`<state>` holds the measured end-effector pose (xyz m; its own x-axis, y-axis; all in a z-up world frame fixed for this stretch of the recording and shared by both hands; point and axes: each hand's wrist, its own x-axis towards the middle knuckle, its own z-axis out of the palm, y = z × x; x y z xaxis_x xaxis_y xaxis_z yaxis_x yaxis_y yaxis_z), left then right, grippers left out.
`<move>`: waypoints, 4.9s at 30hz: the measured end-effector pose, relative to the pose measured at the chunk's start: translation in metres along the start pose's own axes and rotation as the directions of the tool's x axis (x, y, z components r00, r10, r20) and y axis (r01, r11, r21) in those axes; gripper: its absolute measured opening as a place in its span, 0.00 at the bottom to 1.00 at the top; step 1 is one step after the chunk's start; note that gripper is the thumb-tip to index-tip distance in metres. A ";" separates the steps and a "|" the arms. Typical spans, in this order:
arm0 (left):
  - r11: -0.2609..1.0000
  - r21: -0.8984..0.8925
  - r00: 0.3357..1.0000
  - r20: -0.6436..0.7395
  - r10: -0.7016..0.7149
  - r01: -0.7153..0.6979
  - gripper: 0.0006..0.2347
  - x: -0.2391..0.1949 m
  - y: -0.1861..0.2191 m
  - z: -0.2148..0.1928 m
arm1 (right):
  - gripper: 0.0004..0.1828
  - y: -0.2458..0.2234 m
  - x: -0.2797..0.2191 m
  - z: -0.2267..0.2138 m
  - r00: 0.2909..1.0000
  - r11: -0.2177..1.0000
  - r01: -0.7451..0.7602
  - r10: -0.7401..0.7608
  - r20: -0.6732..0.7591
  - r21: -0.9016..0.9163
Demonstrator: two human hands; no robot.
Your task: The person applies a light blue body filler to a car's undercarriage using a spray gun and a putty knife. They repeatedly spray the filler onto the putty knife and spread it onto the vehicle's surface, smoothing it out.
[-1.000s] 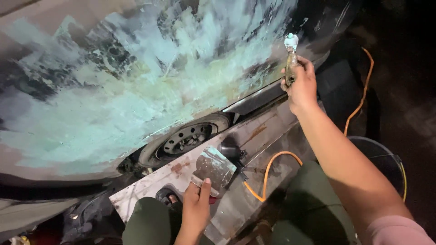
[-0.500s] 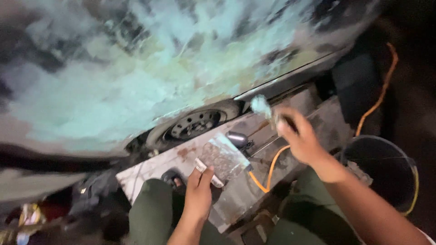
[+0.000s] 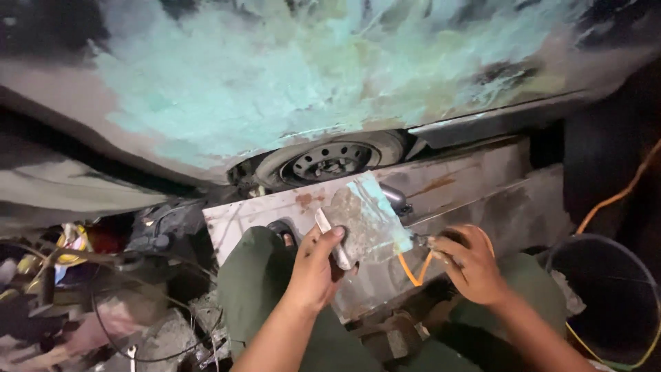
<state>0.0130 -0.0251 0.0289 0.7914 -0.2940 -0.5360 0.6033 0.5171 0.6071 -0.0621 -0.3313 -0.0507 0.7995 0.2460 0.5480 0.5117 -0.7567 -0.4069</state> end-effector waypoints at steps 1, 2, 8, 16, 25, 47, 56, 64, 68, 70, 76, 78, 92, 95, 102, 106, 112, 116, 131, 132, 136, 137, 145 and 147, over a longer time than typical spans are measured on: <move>1.000 -0.006 1.000 -0.007 0.007 -0.007 0.09 0.001 0.001 -0.003 | 0.16 -0.003 -0.006 0.001 1.000 1.000 0.008 -0.008 0.004 0.007; 0.999 0.027 0.999 -0.024 0.046 -0.045 0.09 0.002 0.003 -0.007 | 0.15 -0.005 -0.011 0.003 0.993 0.989 -0.112 0.115 -0.026 0.099; 0.972 -0.053 0.944 -0.256 0.208 -0.229 0.11 -0.005 0.044 -0.006 | 0.14 0.010 -0.053 0.032 0.917 0.906 -0.365 0.389 -0.085 0.214; 0.806 0.016 0.751 -0.352 0.559 -0.592 0.15 -0.008 0.113 -0.054 | 0.17 0.026 -0.077 0.072 0.831 0.824 -0.554 0.556 0.022 0.122; 0.744 -0.217 0.725 -0.504 0.469 -0.632 0.12 0.045 0.193 -0.112 | 0.15 -0.015 -0.059 0.079 0.669 0.648 -0.730 0.743 0.033 0.215; 0.833 -0.013 0.750 -0.443 0.491 -0.552 0.20 0.057 0.249 -0.115 | 0.09 -0.037 -0.041 0.084 0.852 0.869 -0.460 0.490 -0.186 0.184; 0.651 0.449 0.566 -0.326 0.757 -0.612 0.10 0.052 0.191 -0.182 | 0.09 -0.048 -0.053 0.085 0.837 0.857 -0.503 0.516 -0.185 0.115; 0.164 0.939 0.420 -0.023 0.907 -0.303 0.26 0.064 0.178 -0.196 | 0.17 -0.044 -0.042 0.084 0.478 0.425 -0.846 0.872 0.103 0.322; -0.402 0.875 0.276 0.329 0.903 0.270 0.30 0.089 0.197 -0.188 | 0.13 -0.048 -0.049 0.086 0.872 0.875 -0.483 0.484 -0.077 0.021; -0.361 0.852 0.390 0.208 0.897 0.378 0.35 0.105 0.200 -0.181 | 0.13 -0.050 -0.044 0.089 0.510 0.484 -0.836 0.859 0.042 0.260; -0.426 0.741 0.255 0.341 0.905 0.519 0.26 0.151 0.186 -0.190 | 0.14 -0.047 -0.047 0.081 0.889 0.883 -0.459 0.457 -0.043 -0.099; -0.405 0.718 0.295 0.283 0.913 0.566 0.27 0.158 0.182 -0.191 | 0.15 -0.049 -0.052 0.074 0.990 0.941 -0.127 0.139 0.018 -0.313; 0.865 0.267 0.617 -0.613 0.493 -0.426 0.11 0.106 0.116 -0.194 | 0.17 -0.113 0.023 0.050 0.203 0.170 -0.966 0.965 0.167 0.194; 0.862 -0.220 0.736 -0.637 0.228 -0.457 0.18 0.126 0.148 -0.182 | 0.17 -0.082 -0.002 0.061 0.260 0.224 -0.952 0.951 0.167 0.210; 0.914 0.105 0.708 -0.601 0.371 -0.391 0.20 0.069 0.220 -0.117 | 0.20 -0.037 -0.039 0.068 0.310 0.285 -0.946 0.935 0.173 0.156; 0.907 0.171 0.697 -0.589 0.408 -0.386 0.23 0.043 0.253 -0.088 | 0.23 0.036 -0.088 0.085 0.507 0.502 -0.860 0.819 0.268 0.095; 0.418 0.225 0.392 -0.150 0.907 -0.880 0.12 -0.002 0.281 -0.087 | 0.26 0.003 -0.054 0.073 0.267 0.254 -0.963 0.862 0.431 0.089; 0.375 -0.062 0.374 0.028 0.927 -0.925 0.23 -0.043 0.246 -0.064 | 0.22 0.044 -0.105 0.101 0.512 0.454 -0.857 0.803 0.305 0.244; 0.954 0.276 0.945 -0.265 0.190 -0.115 0.17 -0.006 0.019 -0.030 | 0.21 -0.049 0.011 0.003 0.716 0.629 -0.623 0.698 0.016 0.465; 0.928 0.367 0.968 -0.200 0.153 -0.071 0.19 -0.007 0.016 -0.031 | 0.18 -0.057 0.022 -0.002 0.779 0.693 -0.549 0.627 -0.014 0.467; 0.833 0.553 0.997 -0.064 0.046 -0.002 0.22 0.001 -0.001 -0.047 | 0.15 -0.078 0.055 -0.029 0.863 0.823 -0.471 0.504 -0.025 0.317; 0.800 0.591 0.993 0.026 0.113 -0.106 0.18 0.008 -0.010 -0.056 | 0.15 -0.088 0.065 -0.036 0.922 0.906 -0.333 0.370 -0.109 0.263; 0.672 0.651 0.932 0.181 0.315 -0.353 0.13 0.003 -0.019 -0.051 | 0.16 -0.107 0.045 -0.050 0.967 0.978 -0.209 0.210 -0.143 0.020; 0.600 0.679 0.899 0.234 0.369 -0.423 0.12 -0.004 -0.018 -0.046 | 0.17 -0.105 0.039 -0.041 0.964 0.986 -0.158 0.167 -0.207 0.057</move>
<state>-0.0057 0.0035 -0.0064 0.9575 -0.2618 -0.1206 0.0944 -0.1106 0.9894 -0.0975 -0.2670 0.0437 0.7911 -0.0140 0.6116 0.3959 -0.7504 -0.5293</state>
